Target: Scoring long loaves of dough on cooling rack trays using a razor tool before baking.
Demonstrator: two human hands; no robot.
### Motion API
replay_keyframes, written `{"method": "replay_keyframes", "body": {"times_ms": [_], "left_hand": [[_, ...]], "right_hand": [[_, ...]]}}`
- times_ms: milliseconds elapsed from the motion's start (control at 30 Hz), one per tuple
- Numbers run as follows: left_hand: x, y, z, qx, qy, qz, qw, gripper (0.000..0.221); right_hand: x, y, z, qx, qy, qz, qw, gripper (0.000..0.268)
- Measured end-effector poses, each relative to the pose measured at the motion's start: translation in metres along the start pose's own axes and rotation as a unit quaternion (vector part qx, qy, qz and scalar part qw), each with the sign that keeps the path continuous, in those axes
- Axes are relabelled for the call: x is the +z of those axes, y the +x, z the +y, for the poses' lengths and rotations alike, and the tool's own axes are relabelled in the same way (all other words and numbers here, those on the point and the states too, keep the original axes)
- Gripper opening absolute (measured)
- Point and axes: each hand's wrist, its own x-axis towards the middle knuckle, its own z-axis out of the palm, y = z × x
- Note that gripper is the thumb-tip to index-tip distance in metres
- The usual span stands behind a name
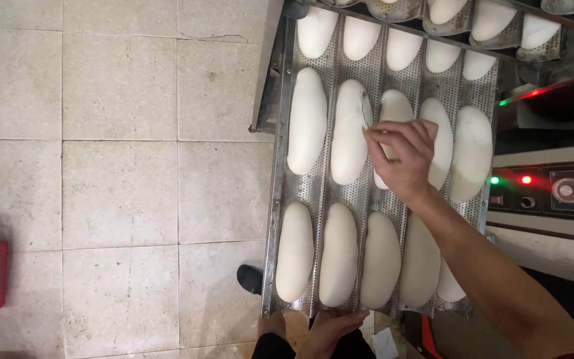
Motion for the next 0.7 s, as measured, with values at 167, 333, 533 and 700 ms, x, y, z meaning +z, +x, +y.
{"method": "replay_keyframes", "body": {"times_ms": [167,333,533,700], "left_hand": [[-0.002,-0.004,0.001,0.011,0.018,-0.006,1.0,0.056],[0.02,-0.028,0.029,0.023,-0.012,0.01,1.0,0.056],[-0.001,-0.018,0.02,-0.018,-0.036,0.015,0.999,0.052],[0.008,-0.029,0.034,-0.01,-0.075,0.004,0.997,0.045]], "right_hand": [[-0.004,-0.037,-0.011,-0.001,0.015,-0.036,0.999,0.018],[-0.051,-0.116,-0.051,-0.064,0.025,-0.113,0.991,0.02],[-0.063,-0.053,0.027,0.042,-0.035,-0.031,0.998,0.016],[-0.037,-0.03,0.052,0.025,-0.036,-0.008,0.999,0.017]]}}
